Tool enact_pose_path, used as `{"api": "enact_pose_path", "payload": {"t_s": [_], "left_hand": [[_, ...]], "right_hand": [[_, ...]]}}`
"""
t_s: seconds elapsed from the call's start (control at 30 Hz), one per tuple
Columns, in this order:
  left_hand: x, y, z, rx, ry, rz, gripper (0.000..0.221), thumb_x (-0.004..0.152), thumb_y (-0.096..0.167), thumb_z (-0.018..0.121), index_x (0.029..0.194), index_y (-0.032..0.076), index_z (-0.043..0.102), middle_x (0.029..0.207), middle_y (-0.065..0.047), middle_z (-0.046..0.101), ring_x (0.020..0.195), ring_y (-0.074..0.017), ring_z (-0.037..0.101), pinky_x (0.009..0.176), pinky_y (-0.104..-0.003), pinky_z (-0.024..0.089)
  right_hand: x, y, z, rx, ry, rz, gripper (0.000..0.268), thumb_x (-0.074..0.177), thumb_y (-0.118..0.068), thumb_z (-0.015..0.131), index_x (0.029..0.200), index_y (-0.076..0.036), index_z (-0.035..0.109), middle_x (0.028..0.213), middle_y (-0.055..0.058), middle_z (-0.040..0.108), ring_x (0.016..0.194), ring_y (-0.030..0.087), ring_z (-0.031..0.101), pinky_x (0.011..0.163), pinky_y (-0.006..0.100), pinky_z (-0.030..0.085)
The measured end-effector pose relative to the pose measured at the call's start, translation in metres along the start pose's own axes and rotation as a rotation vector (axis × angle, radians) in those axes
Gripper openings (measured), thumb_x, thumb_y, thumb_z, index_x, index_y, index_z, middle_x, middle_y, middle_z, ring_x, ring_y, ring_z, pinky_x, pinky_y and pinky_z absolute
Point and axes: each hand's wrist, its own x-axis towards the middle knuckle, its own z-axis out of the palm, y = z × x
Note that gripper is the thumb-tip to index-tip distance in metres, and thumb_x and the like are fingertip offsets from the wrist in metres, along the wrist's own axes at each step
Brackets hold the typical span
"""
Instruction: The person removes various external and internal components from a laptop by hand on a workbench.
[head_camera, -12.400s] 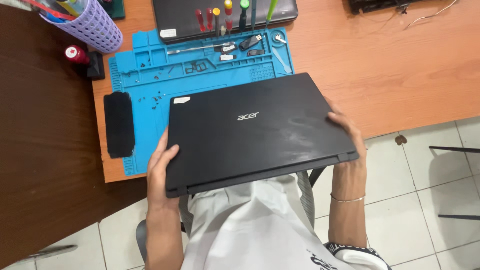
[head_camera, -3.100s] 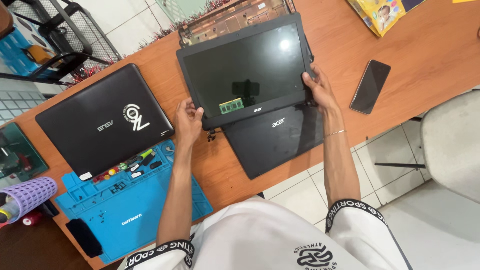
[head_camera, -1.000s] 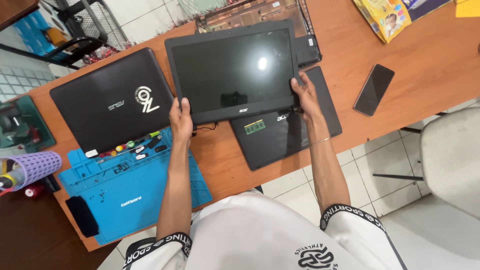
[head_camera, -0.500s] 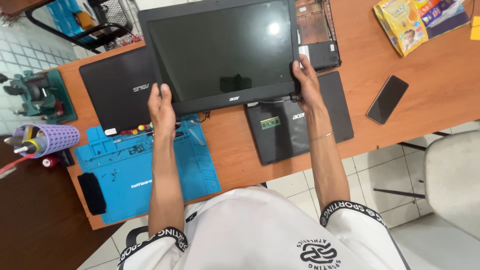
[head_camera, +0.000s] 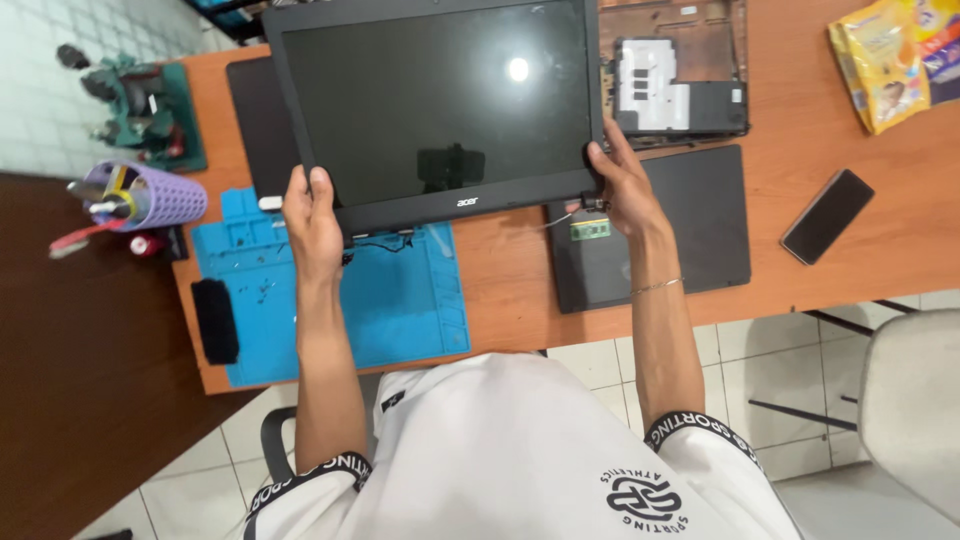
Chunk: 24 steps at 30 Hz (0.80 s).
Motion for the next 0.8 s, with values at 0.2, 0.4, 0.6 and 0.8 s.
{"api": "enact_pose_path", "payload": {"t_s": [0.2, 0.4, 0.6, 0.8], "left_hand": [[-0.015, 0.007, -0.029, 0.016, 0.049, 0.013, 0.031, 0.113, 0.026, 0.047, 0.119, -0.001, 0.059, 0.103, 0.0, 0.06, 0.097, -0.0066, 0.051, 0.088, -0.024, 0.044], [-0.027, 0.006, -0.056, 0.037, 0.115, -0.082, 0.031, 0.113, 0.029, 0.042, 0.109, 0.003, 0.059, 0.093, 0.002, 0.054, 0.089, -0.0065, 0.048, 0.084, -0.024, 0.043], [-0.028, -0.008, -0.085, 0.104, 0.14, -0.083, 0.036, 0.115, 0.031, 0.041, 0.089, 0.007, 0.048, 0.081, 0.005, 0.043, 0.078, -0.0051, 0.039, 0.073, -0.025, 0.039], [-0.024, -0.015, -0.116, 0.107, 0.124, -0.084, 0.037, 0.116, 0.033, 0.042, 0.09, 0.007, 0.048, 0.082, 0.003, 0.042, 0.078, -0.0065, 0.039, 0.072, -0.025, 0.039]], "right_hand": [[-0.001, 0.021, 0.026, -0.055, -0.003, 0.062, 0.066, 0.105, -0.022, 0.054, 0.164, -0.012, 0.024, 0.121, 0.013, 0.063, 0.08, 0.018, 0.072, 0.058, 0.035, 0.066], [0.007, 0.049, 0.04, -0.064, -0.039, 0.028, 0.067, 0.112, -0.02, 0.059, 0.167, -0.007, 0.024, 0.121, 0.011, 0.069, 0.098, 0.016, 0.073, 0.076, 0.032, 0.065], [0.004, 0.051, 0.076, -0.061, -0.087, 0.065, 0.062, 0.105, -0.018, 0.059, 0.158, -0.005, 0.031, 0.101, 0.011, 0.067, 0.076, 0.02, 0.072, 0.06, 0.04, 0.065], [0.008, 0.056, 0.11, -0.091, -0.116, 0.056, 0.056, 0.1, -0.006, 0.061, 0.15, -0.002, 0.036, 0.11, 0.016, 0.07, 0.078, 0.024, 0.073, 0.059, 0.04, 0.066]]}}
